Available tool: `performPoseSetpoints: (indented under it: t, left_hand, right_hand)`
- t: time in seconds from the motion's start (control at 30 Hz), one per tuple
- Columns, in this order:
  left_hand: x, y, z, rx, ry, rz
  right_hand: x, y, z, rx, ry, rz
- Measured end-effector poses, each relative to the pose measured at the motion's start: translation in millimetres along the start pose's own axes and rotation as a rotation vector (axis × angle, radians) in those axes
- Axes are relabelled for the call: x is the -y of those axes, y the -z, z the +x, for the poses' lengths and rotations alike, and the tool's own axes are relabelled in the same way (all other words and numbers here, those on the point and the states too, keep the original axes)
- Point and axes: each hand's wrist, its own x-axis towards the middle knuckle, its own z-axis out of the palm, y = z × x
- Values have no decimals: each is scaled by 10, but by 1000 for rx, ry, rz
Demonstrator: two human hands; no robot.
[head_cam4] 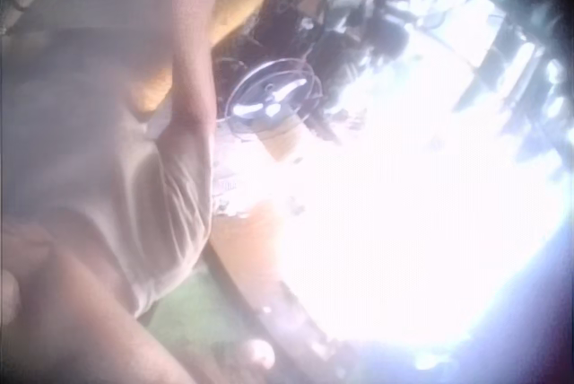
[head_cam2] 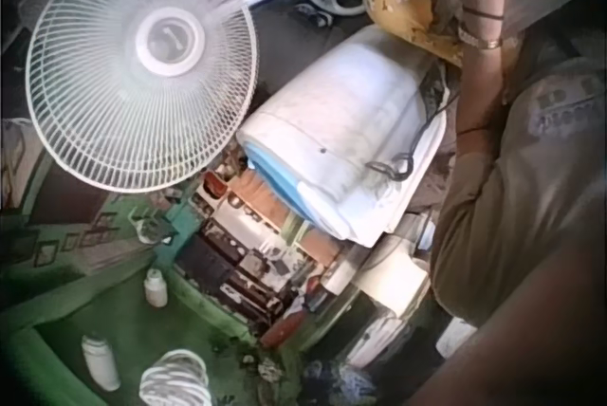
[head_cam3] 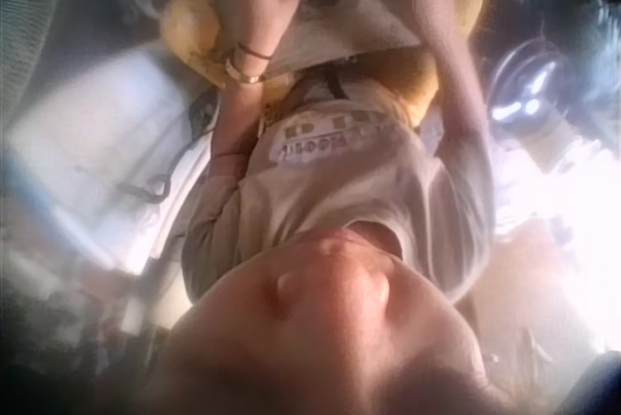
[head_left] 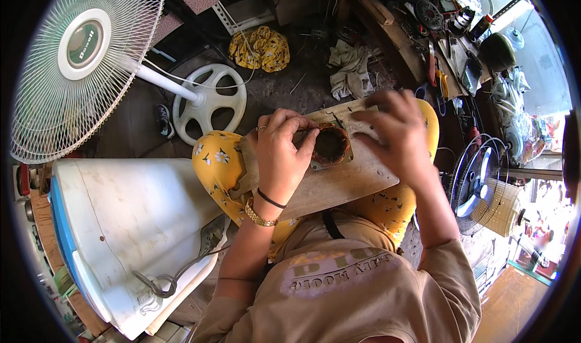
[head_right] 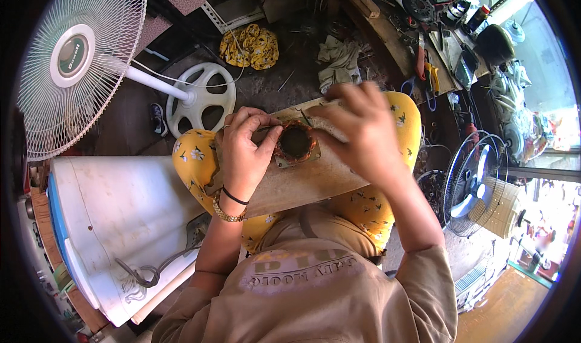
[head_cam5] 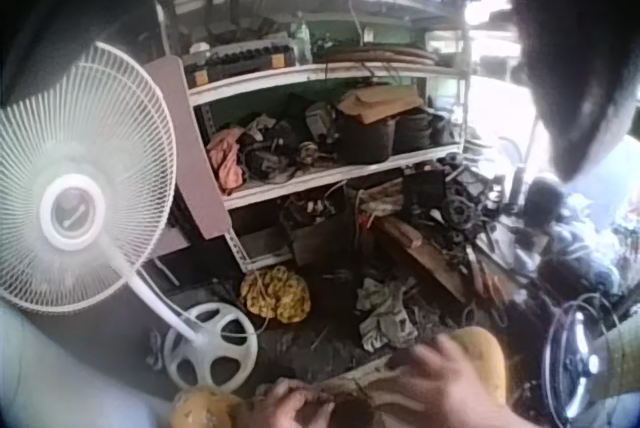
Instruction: The person repairs a stator by hand. They use a file to scrape the ends of copper wires, measure them with a multimeter, and then twist the wires together and apply a small piece of paper.
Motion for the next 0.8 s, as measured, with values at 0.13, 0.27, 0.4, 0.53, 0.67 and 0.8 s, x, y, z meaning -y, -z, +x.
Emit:
performPoseSetpoints:
  t: [0.13,0.27,0.4,0.53,0.67,0.8]
  left_hand:
    - [-34,32,48,18,-15,115]
    - [57,36,42,50,8,75]
    - [123,46,58,59,53,-251]
    - [250,-19,4,127,132,-404]
    - [268,-52,10,182,227,-536]
    - [227,-23,61,156,210,-647]
  right_hand:
    - [31,-276,129,38,90,21]
    - [-1,-426,120,76,2,61]
    - [-41,-551,49,68,-126,173]
    - [-38,-643,1,66,-269,317]
    - [-34,-738,-39,67,-388,446]
    - [-43,-785,-53,42,-377,460]
